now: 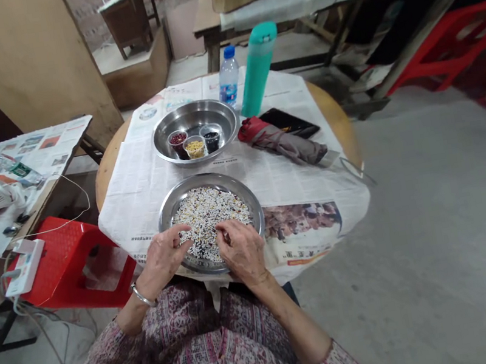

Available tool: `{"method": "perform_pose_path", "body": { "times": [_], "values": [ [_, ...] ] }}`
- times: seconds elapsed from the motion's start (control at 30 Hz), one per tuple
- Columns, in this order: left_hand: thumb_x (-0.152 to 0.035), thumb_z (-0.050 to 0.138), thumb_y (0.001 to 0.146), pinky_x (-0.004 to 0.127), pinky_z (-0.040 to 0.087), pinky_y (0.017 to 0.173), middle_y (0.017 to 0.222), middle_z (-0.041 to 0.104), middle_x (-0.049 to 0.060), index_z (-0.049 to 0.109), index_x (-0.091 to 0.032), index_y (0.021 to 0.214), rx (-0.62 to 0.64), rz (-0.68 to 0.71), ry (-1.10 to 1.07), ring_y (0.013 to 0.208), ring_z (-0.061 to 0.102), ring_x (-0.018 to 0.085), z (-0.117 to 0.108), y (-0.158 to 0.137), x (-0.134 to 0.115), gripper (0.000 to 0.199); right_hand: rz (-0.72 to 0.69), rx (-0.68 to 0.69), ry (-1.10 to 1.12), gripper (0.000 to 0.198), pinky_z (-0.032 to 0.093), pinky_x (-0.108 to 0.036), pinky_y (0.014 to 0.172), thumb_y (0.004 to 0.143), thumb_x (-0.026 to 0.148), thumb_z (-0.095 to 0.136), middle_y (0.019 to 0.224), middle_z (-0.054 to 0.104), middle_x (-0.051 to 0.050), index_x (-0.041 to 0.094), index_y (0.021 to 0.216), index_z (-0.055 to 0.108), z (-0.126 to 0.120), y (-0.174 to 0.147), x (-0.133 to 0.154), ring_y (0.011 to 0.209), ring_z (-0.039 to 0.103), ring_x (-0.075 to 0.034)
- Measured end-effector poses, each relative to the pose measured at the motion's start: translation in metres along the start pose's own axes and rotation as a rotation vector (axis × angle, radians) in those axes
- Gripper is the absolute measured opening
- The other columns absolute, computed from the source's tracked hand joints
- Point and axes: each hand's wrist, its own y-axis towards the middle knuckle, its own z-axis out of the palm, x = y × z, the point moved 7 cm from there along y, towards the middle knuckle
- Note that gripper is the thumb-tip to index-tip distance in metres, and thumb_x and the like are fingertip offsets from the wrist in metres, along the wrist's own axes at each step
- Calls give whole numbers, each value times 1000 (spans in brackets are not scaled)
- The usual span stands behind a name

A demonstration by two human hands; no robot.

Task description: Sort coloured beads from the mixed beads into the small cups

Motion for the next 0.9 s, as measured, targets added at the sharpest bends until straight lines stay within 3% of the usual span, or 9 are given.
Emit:
{"method": "perform_pose_path", "body": {
  "times": [0.13,0.23,0.5,0.73,0.9],
  "values": [
    [-17,61,92,26,48,78,87,73,1,69,-22,108,-49,13,282,80,66,15,-3,5,6,19,-12,-21,-2,15,44,-30,73,89,16,54,86,75,-3,19,89,69,-1,0,0,76,68,-18],
    [-16,56,96,26,49,80,102,75,3,68,-23,111,-82,-11,415,91,69,16,-6,15,8,21,-19,-25,-2,15,44,-29,71,89,17,54,85,75,-3,19,89,69,-1,0,0,74,67,-18],
    [-20,52,99,26,46,74,104,72,5,66,-24,118,29,27,570,95,66,17,12,44,7,24,-2,-21,10,14,45,-29,71,89,18,55,84,75,-2,19,88,69,-2,1,0,71,67,-17],
    [-25,46,101,27,43,69,100,70,7,71,-23,109,111,4,640,91,65,19,21,54,13,26,-12,-32,2,14,45,-29,73,90,17,55,84,75,-3,19,89,69,-3,1,1,74,68,-18],
    [-26,49,100,28,41,67,103,71,6,72,-24,105,99,23,632,91,65,19,22,56,12,24,-13,-38,2,14,46,-29,72,89,17,55,83,75,-2,19,88,69,-4,2,2,72,67,-17]
  ]
}}
